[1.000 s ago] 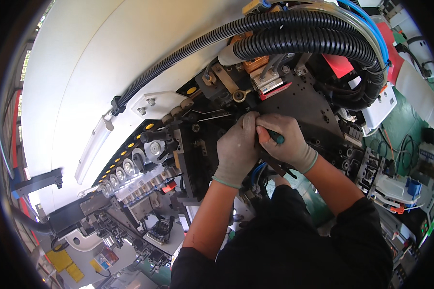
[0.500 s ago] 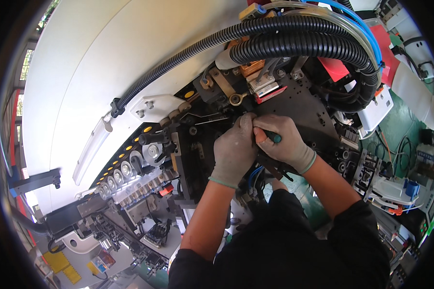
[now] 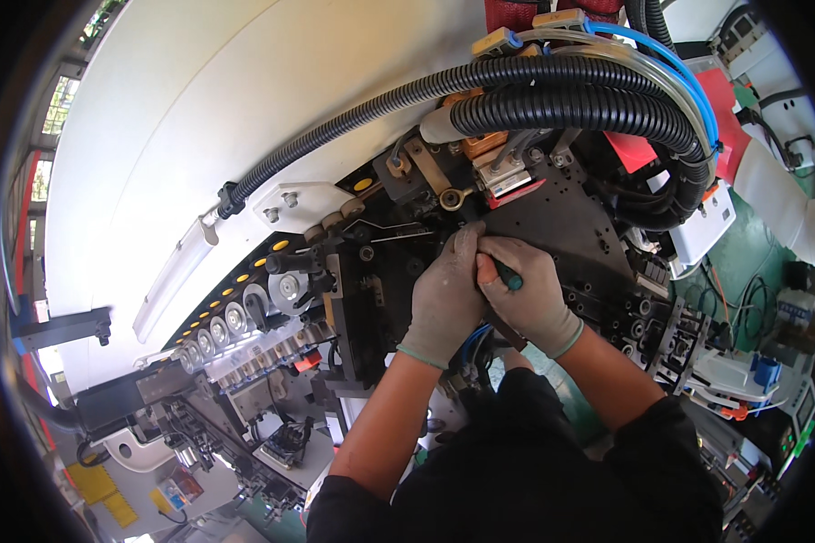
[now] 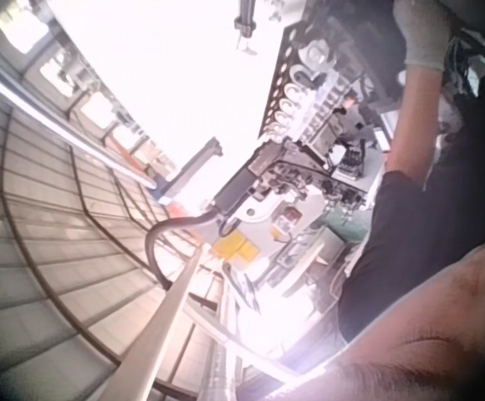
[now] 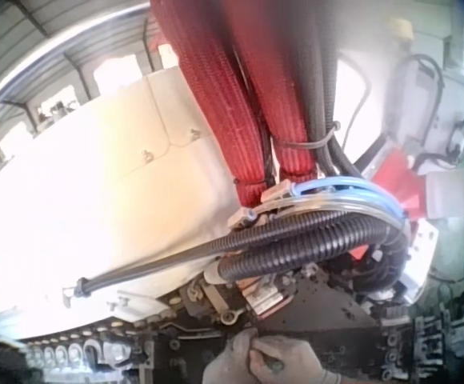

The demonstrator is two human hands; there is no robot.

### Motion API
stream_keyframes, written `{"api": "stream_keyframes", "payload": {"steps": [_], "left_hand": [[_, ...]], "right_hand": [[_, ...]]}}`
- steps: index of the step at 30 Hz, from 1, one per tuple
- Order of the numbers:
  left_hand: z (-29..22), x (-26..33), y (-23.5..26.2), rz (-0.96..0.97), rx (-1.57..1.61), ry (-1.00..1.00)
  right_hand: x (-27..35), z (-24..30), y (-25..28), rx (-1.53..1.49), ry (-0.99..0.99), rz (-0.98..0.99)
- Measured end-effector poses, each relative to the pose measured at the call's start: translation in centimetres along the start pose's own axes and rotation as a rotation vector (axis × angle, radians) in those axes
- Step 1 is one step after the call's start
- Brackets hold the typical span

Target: The person maintains industrial machinery by using a screwdriver to adjust components, handling a long metal rod, and using a screwdriver to probe and secure various internal parts of the machine's mechanism.

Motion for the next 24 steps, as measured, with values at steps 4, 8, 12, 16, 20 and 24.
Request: {"api": "stream_keyframes", "payload": {"steps": [4,8,12,16,20,24], "left_hand": [[-0.3,-0.2,-0.3,0.01,0.048,0.016],[-0.5,-0.5,-0.5,0.014,0.046,0.033],[-0.4,-0.5,-0.6,-0.018,0.064,0.112],[-0.1,0.1,-0.2,-0.04,0.106,0.031],[-0.4,0.2,-0.2,0.009,0.204,-0.074],[0.2,-0.1,-1.0,0.047,0.292,-0.019]], "right_hand": [[0.2,-0.6,0.3,-0.069,-0.052,0.014],[0.3,-2.3,0.5,-0.27,-0.218,0.046],[0.1,-3.0,-0.2,-0.364,-0.27,0.04],[-0.4,-0.8,-0.4,-0.286,-0.202,0.073],[0.6,0.4,0.5,-0.107,-0.055,0.03],[0.3,0.1,0.8,0.001,-0.02,-0.005]]}}
Point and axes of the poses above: each hand's wrist, its own x-axis away from the middle knuckle, its own y-axis out of the back of the hand, z = x × y, the point moved 6 cm from there along -x, towards the middle knuckle, and after that the axes turned 10 degrees about -z, right-handed, at the moved point
